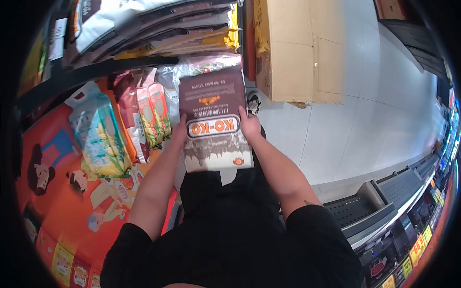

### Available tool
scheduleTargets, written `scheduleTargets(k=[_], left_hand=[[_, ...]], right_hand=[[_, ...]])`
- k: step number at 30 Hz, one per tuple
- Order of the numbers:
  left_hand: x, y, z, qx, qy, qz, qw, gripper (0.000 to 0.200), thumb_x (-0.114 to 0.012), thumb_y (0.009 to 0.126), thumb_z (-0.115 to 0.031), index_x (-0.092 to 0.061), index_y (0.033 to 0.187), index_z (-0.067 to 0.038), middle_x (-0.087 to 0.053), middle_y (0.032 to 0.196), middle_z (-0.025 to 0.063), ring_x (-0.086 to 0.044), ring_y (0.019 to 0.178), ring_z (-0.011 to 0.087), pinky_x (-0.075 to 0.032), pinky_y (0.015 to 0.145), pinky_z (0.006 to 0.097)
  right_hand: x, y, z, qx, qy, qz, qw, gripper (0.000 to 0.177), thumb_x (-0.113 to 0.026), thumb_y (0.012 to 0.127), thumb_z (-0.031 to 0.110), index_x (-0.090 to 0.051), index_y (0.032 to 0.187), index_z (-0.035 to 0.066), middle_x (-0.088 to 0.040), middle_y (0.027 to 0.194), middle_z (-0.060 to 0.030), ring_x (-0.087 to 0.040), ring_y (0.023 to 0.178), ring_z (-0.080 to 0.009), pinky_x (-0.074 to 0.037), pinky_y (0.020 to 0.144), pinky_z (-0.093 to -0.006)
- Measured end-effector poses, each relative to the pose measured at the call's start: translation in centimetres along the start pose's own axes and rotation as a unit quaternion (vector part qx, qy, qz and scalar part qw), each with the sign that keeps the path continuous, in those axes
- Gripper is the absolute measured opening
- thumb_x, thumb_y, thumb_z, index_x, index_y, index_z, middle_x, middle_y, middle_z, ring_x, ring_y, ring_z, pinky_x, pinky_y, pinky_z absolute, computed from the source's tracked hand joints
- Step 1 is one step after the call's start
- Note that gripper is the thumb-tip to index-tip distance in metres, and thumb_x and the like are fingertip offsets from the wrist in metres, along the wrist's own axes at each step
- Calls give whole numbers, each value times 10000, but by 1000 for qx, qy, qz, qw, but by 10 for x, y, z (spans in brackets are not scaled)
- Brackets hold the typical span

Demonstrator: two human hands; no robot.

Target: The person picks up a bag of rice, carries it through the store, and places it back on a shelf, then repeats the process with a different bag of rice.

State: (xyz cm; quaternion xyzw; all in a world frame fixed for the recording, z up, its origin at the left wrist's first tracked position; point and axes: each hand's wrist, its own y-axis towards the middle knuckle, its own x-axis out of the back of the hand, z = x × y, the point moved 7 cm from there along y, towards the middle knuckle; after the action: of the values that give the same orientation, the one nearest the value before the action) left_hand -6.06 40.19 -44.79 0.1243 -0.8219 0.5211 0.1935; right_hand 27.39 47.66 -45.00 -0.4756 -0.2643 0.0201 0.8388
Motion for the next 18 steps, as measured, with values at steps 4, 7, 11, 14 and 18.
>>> scheduleTargets(k=[4, 7, 11, 14, 18], left_hand=[[-9, 75, -24, -2, -46, -13, 999, 598, -497, 980, -472, -585, 1298, 27, -635, 1205, 267, -601, 1137, 378, -439, 988, 409], [-14, 120, -46, -68, -13, 2, 998, 545, -504, 981, -397, -549, 1324, 23, -650, 1166, 253, -605, 1129, 387, -444, 985, 413], [-29, 141, -49, -180, 102, -24, 978, 506, -549, 953, -361, -555, 1294, 13, -667, 1129, 240, -613, 1126, 397, -455, 976, 426], [-33, 64, -86, -145, 76, -3, 987, 487, -576, 946, -363, -580, 1259, 10, -672, 1137, 243, -624, 1117, 400, -465, 970, 450], [-53, 18, -30, -120, 164, 81, 976, 525, -536, 961, -381, -544, 1338, -16, -588, 1321, 233, -564, 1218, 388, -428, 1045, 438]], right_hand=[[-35, 72, 33, 75, 78, 2, 994, 698, -530, 931, 587, -673, 1101, -75, -674, 1077, -303, -657, 1041, -399, -475, 932, -412], [-52, 90, 62, 109, 129, 1, 986, 659, -525, 955, 518, -594, 1236, -74, -631, 1202, -298, -644, 1089, -375, -461, 955, -396], [-84, 113, 62, 187, 9, 66, 980, 719, -545, 939, 471, -427, 1431, -40, -595, 1268, -300, -598, 1170, -376, -438, 1005, -399], [-84, 85, 51, 162, -54, 144, 975, 733, -563, 919, 485, -447, 1418, -40, -615, 1238, -290, -604, 1154, -388, -443, 1010, -407], [-51, 42, 26, 180, -224, 221, 932, 732, -577, 865, 560, -587, 1256, -60, -641, 1177, -296, -608, 1125, -421, -461, 998, -456]])
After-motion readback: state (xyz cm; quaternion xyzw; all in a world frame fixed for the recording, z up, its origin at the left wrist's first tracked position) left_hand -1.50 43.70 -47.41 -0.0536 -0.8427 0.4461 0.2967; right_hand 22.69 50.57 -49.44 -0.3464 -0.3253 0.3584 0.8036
